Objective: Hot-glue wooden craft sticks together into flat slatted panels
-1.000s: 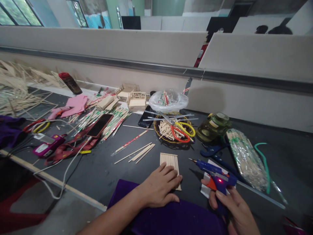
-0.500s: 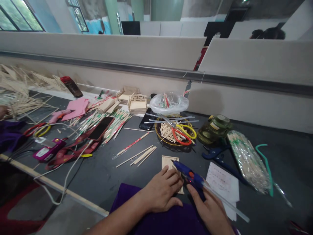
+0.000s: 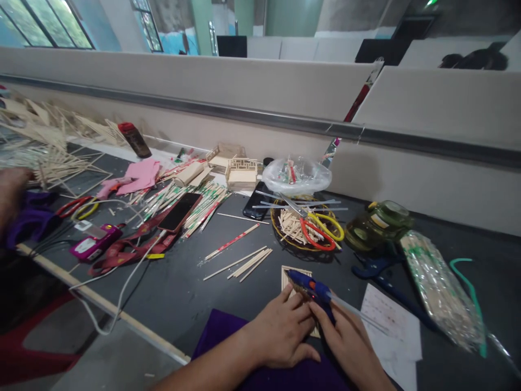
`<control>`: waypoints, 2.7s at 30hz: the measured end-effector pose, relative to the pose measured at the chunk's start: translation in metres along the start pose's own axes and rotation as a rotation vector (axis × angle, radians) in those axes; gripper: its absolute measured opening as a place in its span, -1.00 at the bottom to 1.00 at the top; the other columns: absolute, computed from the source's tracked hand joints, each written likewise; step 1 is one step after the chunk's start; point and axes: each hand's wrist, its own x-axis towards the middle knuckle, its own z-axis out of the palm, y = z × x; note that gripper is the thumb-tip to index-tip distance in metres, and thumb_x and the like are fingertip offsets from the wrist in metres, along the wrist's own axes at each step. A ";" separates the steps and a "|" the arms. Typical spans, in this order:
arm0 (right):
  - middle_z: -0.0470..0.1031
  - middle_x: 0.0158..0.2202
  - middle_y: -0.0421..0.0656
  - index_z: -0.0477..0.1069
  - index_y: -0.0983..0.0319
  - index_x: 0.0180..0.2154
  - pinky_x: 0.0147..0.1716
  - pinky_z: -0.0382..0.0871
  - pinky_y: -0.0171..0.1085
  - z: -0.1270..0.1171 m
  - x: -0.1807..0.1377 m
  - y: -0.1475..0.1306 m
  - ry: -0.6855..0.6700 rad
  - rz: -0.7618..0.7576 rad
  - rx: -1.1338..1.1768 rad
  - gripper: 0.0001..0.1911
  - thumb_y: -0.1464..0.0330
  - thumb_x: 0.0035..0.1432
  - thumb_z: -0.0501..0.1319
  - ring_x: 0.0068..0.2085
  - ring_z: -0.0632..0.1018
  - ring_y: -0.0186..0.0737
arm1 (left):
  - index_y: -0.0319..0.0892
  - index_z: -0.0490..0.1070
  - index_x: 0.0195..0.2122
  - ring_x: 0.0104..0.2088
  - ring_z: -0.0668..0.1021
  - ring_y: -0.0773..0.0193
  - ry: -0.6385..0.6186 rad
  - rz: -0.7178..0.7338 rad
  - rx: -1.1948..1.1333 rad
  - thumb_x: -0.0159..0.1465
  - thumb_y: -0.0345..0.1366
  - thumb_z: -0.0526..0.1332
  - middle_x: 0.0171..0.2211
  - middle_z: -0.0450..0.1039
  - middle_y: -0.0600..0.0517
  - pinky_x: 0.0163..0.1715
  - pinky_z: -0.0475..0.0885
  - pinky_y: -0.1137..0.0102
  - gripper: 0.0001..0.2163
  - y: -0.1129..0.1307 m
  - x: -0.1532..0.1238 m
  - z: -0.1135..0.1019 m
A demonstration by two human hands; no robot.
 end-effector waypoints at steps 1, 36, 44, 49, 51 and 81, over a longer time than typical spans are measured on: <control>0.52 0.00 -0.05 0.41 0.20 0.01 0.04 0.41 -0.15 0.001 0.000 0.001 -0.006 0.018 -0.002 -0.61 0.19 0.29 0.00 0.07 0.50 -0.10 | -0.26 0.17 0.22 0.30 0.05 -0.05 0.001 0.001 0.006 0.32 0.12 -0.08 0.20 0.23 -0.13 0.29 -0.07 0.00 -0.37 0.000 0.000 0.000; 0.53 0.00 -0.02 0.47 0.23 -0.03 0.06 0.40 -0.06 0.006 0.003 0.010 -0.019 0.019 -0.058 -0.57 0.17 0.27 -0.03 0.05 0.51 -0.05 | -0.25 0.22 0.19 0.26 0.14 -0.04 0.004 -0.014 0.021 0.31 0.14 -0.10 0.14 0.30 -0.13 0.28 -0.04 0.04 -0.37 0.000 0.000 0.003; 0.53 -0.01 -0.01 0.47 0.23 -0.06 0.07 0.38 -0.07 0.005 0.003 0.007 -0.026 0.037 -0.060 -0.57 0.15 0.27 -0.03 0.06 0.51 -0.04 | -0.26 0.21 0.20 0.25 0.16 -0.01 0.000 -0.014 0.017 0.31 0.13 -0.08 0.15 0.30 -0.14 0.27 -0.01 0.04 -0.38 0.001 0.001 0.000; 0.53 0.00 -0.01 0.44 0.24 -0.05 0.07 0.38 -0.07 0.004 0.002 0.007 -0.031 0.062 -0.034 -0.58 0.16 0.28 -0.03 0.06 0.50 -0.05 | -0.28 0.17 0.22 0.26 0.15 -0.01 0.001 -0.010 0.013 0.32 0.12 -0.08 0.16 0.28 -0.15 0.27 -0.01 0.04 -0.37 0.001 0.000 0.000; 0.53 -0.01 0.01 0.45 0.25 -0.06 0.07 0.38 -0.06 0.004 0.002 0.009 -0.019 0.070 -0.035 -0.58 0.16 0.27 -0.01 0.06 0.50 -0.03 | -0.28 0.17 0.22 0.25 0.16 -0.01 -0.012 -0.012 0.006 0.32 0.12 -0.10 0.16 0.28 -0.14 0.27 -0.01 0.04 -0.37 0.000 0.000 0.000; 0.57 -0.05 -0.08 0.47 0.18 -0.07 0.00 0.43 -0.16 -0.007 0.001 0.006 -0.003 0.052 0.000 -0.64 0.21 0.28 0.00 0.01 0.55 -0.10 | -0.27 0.17 0.23 0.22 0.22 0.02 -0.014 -0.030 0.004 0.32 0.14 -0.13 0.13 0.31 -0.17 0.25 0.04 0.06 -0.35 0.001 0.000 0.000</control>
